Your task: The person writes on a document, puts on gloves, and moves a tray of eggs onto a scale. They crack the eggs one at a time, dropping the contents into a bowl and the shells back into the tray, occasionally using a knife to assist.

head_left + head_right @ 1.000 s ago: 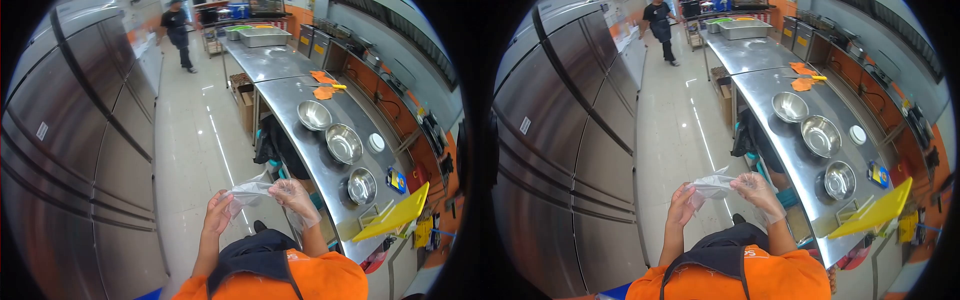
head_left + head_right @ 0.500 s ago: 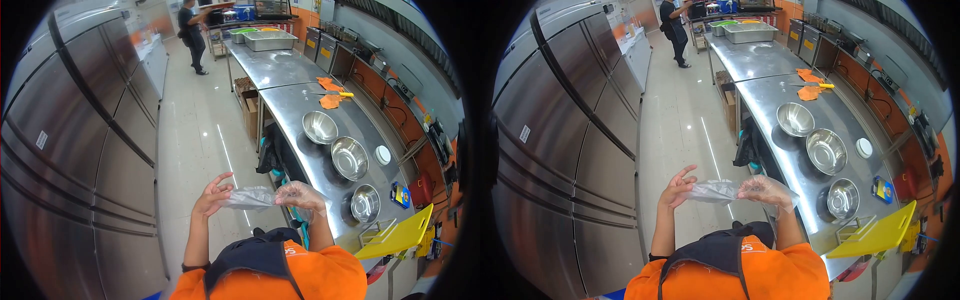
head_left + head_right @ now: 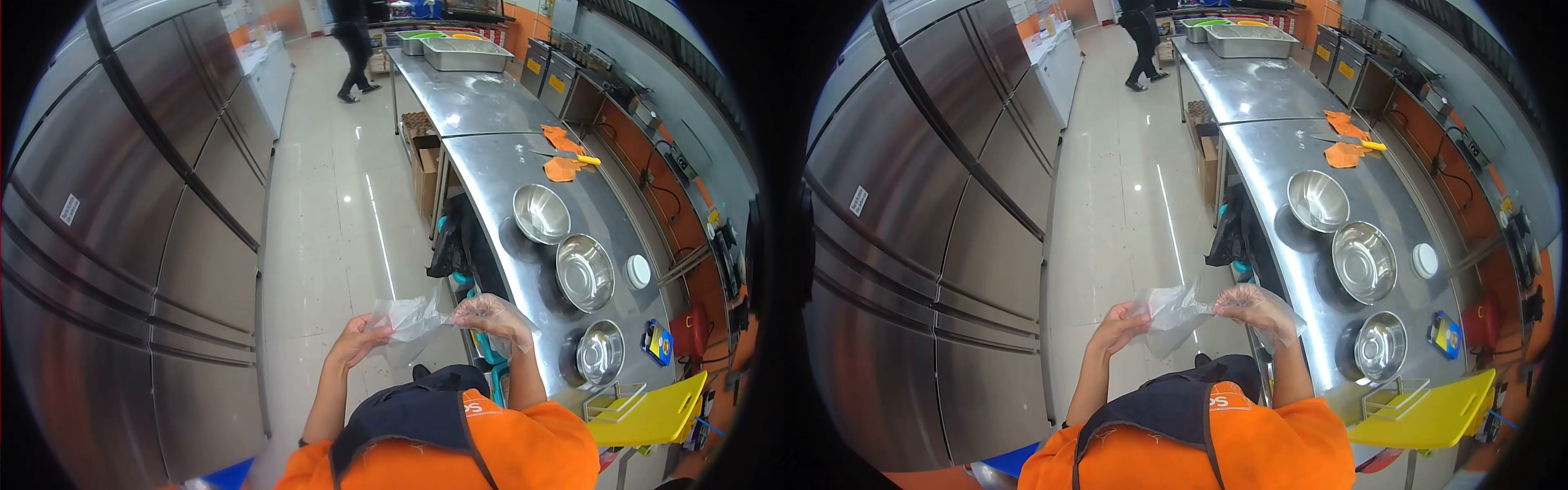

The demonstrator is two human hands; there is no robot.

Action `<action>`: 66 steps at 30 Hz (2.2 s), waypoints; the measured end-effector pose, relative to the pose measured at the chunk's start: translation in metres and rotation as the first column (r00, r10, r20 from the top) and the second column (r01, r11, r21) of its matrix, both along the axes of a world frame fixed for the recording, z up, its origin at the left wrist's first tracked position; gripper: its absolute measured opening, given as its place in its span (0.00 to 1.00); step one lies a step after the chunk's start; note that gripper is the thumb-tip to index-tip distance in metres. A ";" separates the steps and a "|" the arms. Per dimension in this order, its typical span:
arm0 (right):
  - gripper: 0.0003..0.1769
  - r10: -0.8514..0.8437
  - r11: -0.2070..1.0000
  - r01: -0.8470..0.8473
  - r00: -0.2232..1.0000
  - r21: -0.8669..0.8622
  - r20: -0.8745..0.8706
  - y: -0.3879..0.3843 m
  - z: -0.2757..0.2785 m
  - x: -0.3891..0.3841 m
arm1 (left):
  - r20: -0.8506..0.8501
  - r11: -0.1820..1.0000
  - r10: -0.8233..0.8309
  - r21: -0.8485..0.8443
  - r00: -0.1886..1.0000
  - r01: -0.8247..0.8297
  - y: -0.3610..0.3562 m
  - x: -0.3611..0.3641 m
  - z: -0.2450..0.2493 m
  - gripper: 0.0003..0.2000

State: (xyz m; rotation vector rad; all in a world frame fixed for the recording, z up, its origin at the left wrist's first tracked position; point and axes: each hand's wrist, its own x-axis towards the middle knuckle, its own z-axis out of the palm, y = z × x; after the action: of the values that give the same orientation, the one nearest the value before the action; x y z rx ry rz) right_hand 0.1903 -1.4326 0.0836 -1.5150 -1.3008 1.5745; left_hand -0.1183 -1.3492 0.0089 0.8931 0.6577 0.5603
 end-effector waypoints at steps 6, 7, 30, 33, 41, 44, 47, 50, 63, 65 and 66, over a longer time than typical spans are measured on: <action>0.09 -0.160 0.970 0.149 0.986 0.190 0.043 0.026 -0.019 -0.010 | -0.263 0.939 0.345 0.105 0.901 -0.328 0.002 -0.019 0.042 0.10; 0.09 -0.144 0.972 0.132 0.989 0.197 0.046 0.029 -0.021 -0.016 | -0.258 0.932 0.361 0.110 0.896 -0.345 0.000 -0.020 0.041 0.10; 0.07 -0.070 0.615 -0.285 0.909 0.735 0.411 0.029 0.001 -0.145 | -0.170 0.192 0.977 0.963 0.128 -0.187 -0.073 -0.020 0.084 0.13; 0.06 -0.156 0.530 -0.223 0.923 0.818 0.352 0.026 0.010 -0.151 | -0.098 0.247 0.891 0.924 0.443 -0.292 -0.086 -0.010 0.086 0.07; 0.16 -0.127 0.351 -0.392 0.880 0.851 0.458 0.027 -0.005 -0.155 | 0.042 0.799 0.564 0.224 0.825 -0.558 -0.044 -0.001 0.044 0.22; 0.15 -0.240 0.324 -0.463 0.803 0.825 0.545 0.016 -0.006 -0.158 | 0.276 0.878 0.479 -0.148 0.833 -0.455 -0.025 0.007 0.049 0.38; 0.13 -0.210 0.422 -0.451 0.795 0.786 0.569 0.013 -0.007 -0.155 | 0.441 0.885 0.465 -0.259 0.767 -0.388 -0.019 0.018 0.051 0.50; 0.10 -0.204 0.456 -0.438 0.796 0.775 0.570 0.011 0.003 -0.155 | 0.503 0.827 0.557 -0.413 0.661 -0.382 -0.019 0.028 0.055 0.53; 0.03 -0.300 0.529 -0.266 0.829 0.806 0.472 -0.016 0.006 -0.166 | 0.861 0.997 0.070 -0.054 0.503 -0.047 -0.006 0.052 0.041 0.47; 0.03 -0.445 0.524 -0.180 0.775 0.833 0.448 -0.025 0.006 -0.172 | 0.883 1.000 0.019 -0.025 0.469 0.007 -0.004 0.055 0.040 0.46; 0.03 -0.468 0.529 -0.163 0.762 0.833 0.446 -0.027 0.006 -0.171 | 0.903 0.999 -0.018 0.005 0.429 0.031 -0.003 0.057 0.041 0.45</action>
State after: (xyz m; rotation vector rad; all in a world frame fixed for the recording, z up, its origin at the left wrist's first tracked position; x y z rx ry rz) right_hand 0.0189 -1.4593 0.0898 -1.4202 -1.8216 0.0740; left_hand -0.0616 -1.3519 0.0502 0.4474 -0.3745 0.9064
